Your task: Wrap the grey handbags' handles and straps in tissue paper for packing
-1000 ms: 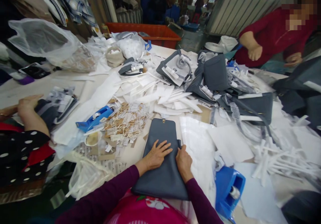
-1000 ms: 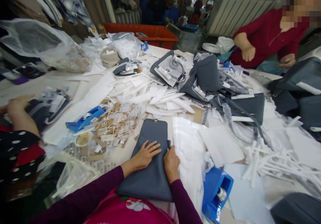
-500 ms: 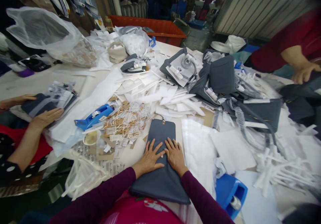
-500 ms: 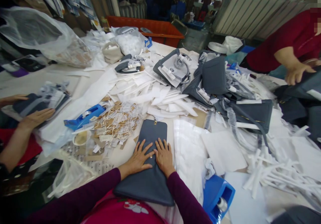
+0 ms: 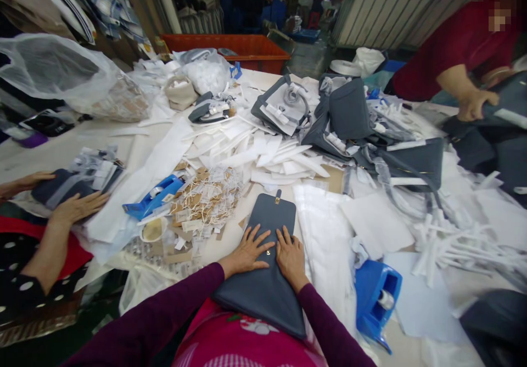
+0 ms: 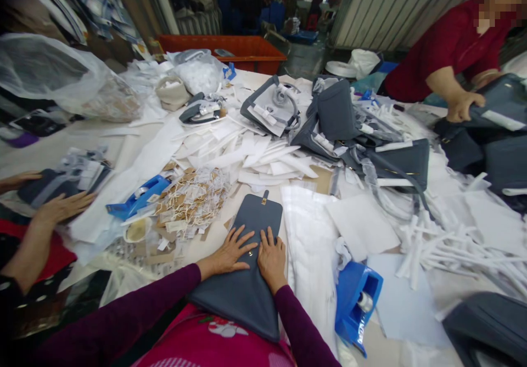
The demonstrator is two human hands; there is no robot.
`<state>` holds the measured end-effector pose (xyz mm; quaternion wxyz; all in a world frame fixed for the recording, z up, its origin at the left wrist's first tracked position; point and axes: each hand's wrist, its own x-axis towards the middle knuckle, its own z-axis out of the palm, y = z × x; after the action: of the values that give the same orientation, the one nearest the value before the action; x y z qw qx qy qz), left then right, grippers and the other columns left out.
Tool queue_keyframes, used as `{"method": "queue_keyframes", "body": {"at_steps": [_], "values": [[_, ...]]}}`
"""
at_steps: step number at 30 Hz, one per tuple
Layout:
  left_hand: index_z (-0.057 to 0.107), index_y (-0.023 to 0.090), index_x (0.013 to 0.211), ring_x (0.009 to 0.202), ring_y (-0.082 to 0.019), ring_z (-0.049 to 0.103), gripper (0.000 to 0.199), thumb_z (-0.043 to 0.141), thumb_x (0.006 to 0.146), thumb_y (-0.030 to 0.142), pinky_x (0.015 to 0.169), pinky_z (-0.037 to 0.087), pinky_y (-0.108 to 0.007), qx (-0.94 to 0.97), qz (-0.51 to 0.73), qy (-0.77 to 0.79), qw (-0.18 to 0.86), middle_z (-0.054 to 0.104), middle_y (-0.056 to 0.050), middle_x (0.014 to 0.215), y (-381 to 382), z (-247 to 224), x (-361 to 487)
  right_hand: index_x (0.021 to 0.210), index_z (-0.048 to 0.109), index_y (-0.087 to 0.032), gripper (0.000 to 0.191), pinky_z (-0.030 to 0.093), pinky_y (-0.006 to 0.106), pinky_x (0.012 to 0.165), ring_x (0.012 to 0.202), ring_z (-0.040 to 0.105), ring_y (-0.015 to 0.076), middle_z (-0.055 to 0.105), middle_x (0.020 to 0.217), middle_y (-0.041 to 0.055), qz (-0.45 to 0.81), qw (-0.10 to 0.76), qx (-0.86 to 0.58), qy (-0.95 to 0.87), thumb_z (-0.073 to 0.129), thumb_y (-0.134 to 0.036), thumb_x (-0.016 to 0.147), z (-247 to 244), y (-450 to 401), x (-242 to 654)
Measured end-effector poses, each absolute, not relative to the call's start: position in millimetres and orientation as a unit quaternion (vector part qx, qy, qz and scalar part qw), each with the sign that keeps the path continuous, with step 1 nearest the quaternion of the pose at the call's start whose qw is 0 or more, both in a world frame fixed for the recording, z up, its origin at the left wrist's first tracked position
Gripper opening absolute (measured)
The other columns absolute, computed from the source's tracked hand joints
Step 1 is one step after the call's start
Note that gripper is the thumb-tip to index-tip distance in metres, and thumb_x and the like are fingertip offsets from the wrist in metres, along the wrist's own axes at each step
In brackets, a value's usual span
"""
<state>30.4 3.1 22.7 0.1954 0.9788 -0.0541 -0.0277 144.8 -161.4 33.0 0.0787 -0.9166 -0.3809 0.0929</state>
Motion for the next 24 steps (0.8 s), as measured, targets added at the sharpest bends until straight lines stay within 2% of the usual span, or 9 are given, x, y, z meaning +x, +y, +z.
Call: {"method": "queue_keyframes", "body": {"at_steps": [3,6,10,14,19,24], "values": [[0.027,0.028,0.148,0.145,-0.034,0.007,0.076,0.052,0.084,0.061,0.114,0.013,-0.057,0.982,-0.031,-0.036,0.180,0.018,-0.009,0.157,2,21,31,0.142,0.044,-0.026,0.046,0.031,0.044,0.100,0.119,0.043,0.0293,0.032,0.152,0.0049,0.087,0.086,-0.922,-0.368,0.035,-0.026,0.096,35,-164,141],[0.027,0.026,0.148,0.145,-0.033,0.008,0.069,0.051,0.089,0.053,0.114,0.015,-0.055,0.985,-0.046,-0.007,0.166,0.013,-0.011,0.158,-2,22,34,0.141,0.045,-0.027,0.046,0.031,0.045,0.099,0.119,0.043,0.0298,0.034,0.151,0.0063,0.093,0.091,-0.923,-0.362,0.036,-0.026,0.096,37,-161,143],[0.041,0.024,0.142,0.144,-0.036,0.015,0.053,0.048,0.092,0.038,0.112,0.019,-0.059,0.982,-0.076,0.056,0.166,0.020,-0.013,0.156,-19,24,44,0.140,0.046,-0.027,0.045,0.031,0.045,0.100,0.120,0.043,0.0297,0.037,0.149,0.0080,0.097,0.105,-0.923,-0.358,0.036,-0.026,0.096,45,-161,144],[0.053,0.019,0.134,0.142,-0.039,0.017,0.048,0.051,0.089,0.034,0.111,0.015,-0.063,0.980,-0.025,0.153,0.125,0.026,-0.015,0.154,-39,17,52,0.140,0.045,-0.026,0.045,0.031,0.046,0.100,0.122,0.042,0.0298,0.037,0.149,0.0088,0.101,0.127,-0.917,-0.365,0.038,-0.030,0.096,52,-165,145],[0.046,0.031,0.139,0.141,-0.040,0.018,0.054,0.052,0.087,0.043,0.108,0.015,-0.067,0.992,0.003,0.116,0.056,0.028,-0.006,0.154,-38,8,57,0.141,0.042,-0.028,0.044,0.032,0.049,0.098,0.123,0.041,0.0312,0.034,0.150,0.0077,0.105,0.138,-0.917,-0.361,0.034,-0.036,0.098,53,-165,153],[0.047,0.036,0.137,0.141,-0.039,0.018,0.049,0.053,0.088,0.038,0.107,0.016,-0.066,0.993,-0.022,0.113,-0.012,0.026,-0.004,0.155,-38,14,59,0.130,0.051,-0.023,0.038,0.035,0.048,0.099,0.118,0.045,0.0282,0.046,0.140,0.0088,0.088,0.194,-0.910,-0.356,0.041,-0.035,0.096,46,-170,163]]}}
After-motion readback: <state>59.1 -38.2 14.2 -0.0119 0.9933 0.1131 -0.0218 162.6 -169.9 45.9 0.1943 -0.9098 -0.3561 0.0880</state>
